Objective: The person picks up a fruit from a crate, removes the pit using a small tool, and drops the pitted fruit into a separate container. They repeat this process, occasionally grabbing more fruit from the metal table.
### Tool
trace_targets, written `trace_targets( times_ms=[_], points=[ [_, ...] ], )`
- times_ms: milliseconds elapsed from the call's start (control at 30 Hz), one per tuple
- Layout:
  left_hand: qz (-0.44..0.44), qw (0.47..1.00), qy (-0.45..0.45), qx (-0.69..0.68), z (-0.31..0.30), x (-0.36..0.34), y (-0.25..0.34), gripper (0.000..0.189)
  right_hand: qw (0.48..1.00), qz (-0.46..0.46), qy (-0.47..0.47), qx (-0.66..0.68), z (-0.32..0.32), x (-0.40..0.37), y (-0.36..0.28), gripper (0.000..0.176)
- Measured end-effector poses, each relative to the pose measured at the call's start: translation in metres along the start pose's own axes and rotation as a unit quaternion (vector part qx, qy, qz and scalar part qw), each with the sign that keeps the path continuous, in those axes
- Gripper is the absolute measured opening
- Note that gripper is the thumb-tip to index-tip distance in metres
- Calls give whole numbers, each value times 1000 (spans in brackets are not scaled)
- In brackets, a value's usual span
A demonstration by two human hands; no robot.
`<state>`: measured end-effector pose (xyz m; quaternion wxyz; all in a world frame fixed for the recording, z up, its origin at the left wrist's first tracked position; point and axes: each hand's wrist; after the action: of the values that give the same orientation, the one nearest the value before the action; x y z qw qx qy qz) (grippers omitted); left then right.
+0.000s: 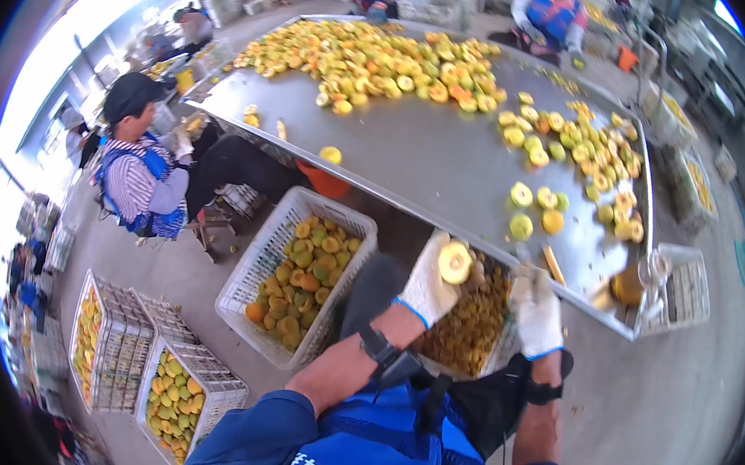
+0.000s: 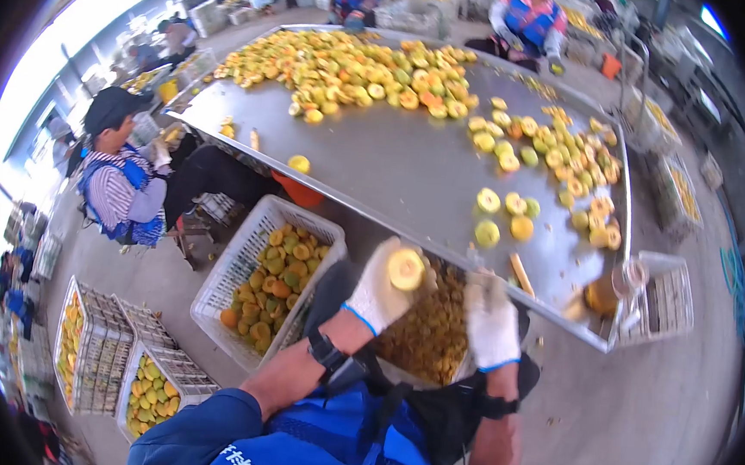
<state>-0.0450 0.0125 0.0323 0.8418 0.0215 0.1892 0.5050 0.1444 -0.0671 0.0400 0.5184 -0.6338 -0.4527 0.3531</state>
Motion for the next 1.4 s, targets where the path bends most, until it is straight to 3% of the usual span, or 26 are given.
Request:
trace_targets(
  times_ms=[67,133,167,300,500,600,833,1100,1267,1333,1400],
  points=[
    [1,1000,-6,17,0,-2,-1,39,984,77,-53,-149,21,-31,-57,17],
    [35,999,38,14,-2,4,-6,39,996,24,-55,-63,43,-44,-47,22],
    [28,999,-4,44,-4,0,-7,39,996,20,-49,-76,49,-46,-45,22],
    [29,999,8,42,2,-9,-7,39,990,50,-32,-130,58,-46,-38,28],
    [39,998,1,52,-10,-5,-9,40,981,31,-35,-190,68,-47,-15,54],
    [57,995,12,80,-5,-9,-13,40,978,40,-32,-205,73,-49,-14,56],
    [93,986,46,131,9,-19,-17,33,967,104,-59,-224,73,-54,-27,48],
    [108,977,16,185,7,-18,-12,33,978,16,-75,-193,74,-56,-15,34],
    [150,966,33,206,12,-22,-14,31,978,29,-77,-192,76,-58,-14,27],
    [174,946,-39,270,13,-23,-9,31,978,23,-80,-190,75,-58,-13,25],
    [184,940,-46,285,15,-26,-9,32,981,-2,-89,-170,74,-61,-12,23]
  ],
)
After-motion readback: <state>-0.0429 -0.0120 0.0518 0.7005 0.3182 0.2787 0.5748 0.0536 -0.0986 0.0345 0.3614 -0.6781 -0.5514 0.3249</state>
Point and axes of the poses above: each hand's wrist, its own x-axis towards the middle knuckle, its own z-axis out of the palm, y = z × x, and after that the axes turned 9 degrees about z, right-handed
